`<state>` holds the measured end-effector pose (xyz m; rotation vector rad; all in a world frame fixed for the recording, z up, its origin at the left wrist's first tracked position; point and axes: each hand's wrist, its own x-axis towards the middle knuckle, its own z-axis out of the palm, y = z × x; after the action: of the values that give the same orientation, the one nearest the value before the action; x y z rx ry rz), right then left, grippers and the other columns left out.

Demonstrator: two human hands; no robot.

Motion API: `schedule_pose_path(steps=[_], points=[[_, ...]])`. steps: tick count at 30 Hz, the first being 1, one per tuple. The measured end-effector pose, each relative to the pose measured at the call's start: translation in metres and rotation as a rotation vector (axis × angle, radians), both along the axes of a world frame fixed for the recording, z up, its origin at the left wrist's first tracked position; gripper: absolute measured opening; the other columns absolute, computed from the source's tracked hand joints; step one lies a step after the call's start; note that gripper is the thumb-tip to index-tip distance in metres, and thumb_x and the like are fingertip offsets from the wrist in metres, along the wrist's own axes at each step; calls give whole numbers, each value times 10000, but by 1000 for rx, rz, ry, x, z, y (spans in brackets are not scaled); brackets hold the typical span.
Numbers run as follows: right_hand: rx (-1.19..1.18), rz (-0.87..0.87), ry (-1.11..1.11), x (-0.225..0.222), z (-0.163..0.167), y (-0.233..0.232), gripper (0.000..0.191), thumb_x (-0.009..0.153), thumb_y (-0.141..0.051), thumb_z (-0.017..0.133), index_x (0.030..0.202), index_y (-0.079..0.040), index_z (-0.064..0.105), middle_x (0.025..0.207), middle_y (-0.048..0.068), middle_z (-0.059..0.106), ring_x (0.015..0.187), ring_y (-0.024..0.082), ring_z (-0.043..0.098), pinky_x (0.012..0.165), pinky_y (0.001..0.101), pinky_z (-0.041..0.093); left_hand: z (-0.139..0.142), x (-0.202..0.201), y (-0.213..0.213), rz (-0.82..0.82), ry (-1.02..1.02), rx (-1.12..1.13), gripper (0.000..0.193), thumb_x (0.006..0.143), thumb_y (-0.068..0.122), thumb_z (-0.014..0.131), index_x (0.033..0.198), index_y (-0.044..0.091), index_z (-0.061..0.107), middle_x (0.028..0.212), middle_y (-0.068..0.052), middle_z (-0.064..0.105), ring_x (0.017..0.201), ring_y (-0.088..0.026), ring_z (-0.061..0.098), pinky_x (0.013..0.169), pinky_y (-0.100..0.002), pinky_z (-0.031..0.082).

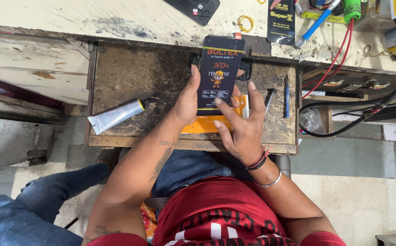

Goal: The person holds a disassembled smartphone, peels the backing from an adhesive sheet, and presses the adhesive onto the phone's rear frame. They then align the frame, work on the internal components with a pry tool, and press the assembly together by hand.

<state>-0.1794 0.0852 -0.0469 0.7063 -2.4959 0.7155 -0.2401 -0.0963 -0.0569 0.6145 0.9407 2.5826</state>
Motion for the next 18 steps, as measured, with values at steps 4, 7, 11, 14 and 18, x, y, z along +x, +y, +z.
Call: schedule_pose_path(steps=[4, 7, 11, 14, 18], points=[[-23, -11, 3, 2, -1, 1, 343, 943, -301, 786, 1278, -234, 759, 1640, 240, 296, 1536, 425, 325, 1274, 522, 315, -1, 0, -2, -1, -4, 0, 1009, 1019, 765, 251, 1553, -70, 443, 1157, -157, 689, 1038, -222, 706, 949, -365, 603], [-41, 8, 1, 2, -2, 1, 342, 948, -301, 791, 1280, -229, 754, 1641, 224, 299, 1549, 419, 329, 1293, 522, 315, -3, -1, -1, -17, -12, -2, 1012, 1013, 769, 256, 1552, -67, 445, 1162, -161, 692, 1040, -224, 708, 954, -367, 604], [15, 36, -4, 0, 0, 0, 400, 943, -334, 781, 1327, -231, 738, 1649, 245, 259, 1544, 445, 297, 1284, 526, 300, -2, -2, 1, -21, -22, -8, 1003, 997, 774, 268, 1537, -52, 448, 1190, -160, 696, 1023, -228, 712, 926, -376, 611], [15, 8, -33, -2, 1, -1, 514, 961, -374, 749, 1431, -187, 658, 1660, 272, 214, 1548, 472, 268, 1283, 554, 279, -1, 0, 0, -14, -15, -7, 997, 1018, 770, 274, 1555, -51, 455, 1184, -154, 686, 1098, -227, 697, 979, -376, 598], [-2, 25, 19, -5, 1, -3, 612, 979, -449, 715, 1504, -173, 559, 1664, 293, 153, 1554, 495, 223, 1283, 591, 245, 0, 1, -1, -48, -21, 3, 986, 1016, 763, 275, 1557, -43, 449, 1193, -144, 684, 1123, -224, 689, 1003, -377, 596]])
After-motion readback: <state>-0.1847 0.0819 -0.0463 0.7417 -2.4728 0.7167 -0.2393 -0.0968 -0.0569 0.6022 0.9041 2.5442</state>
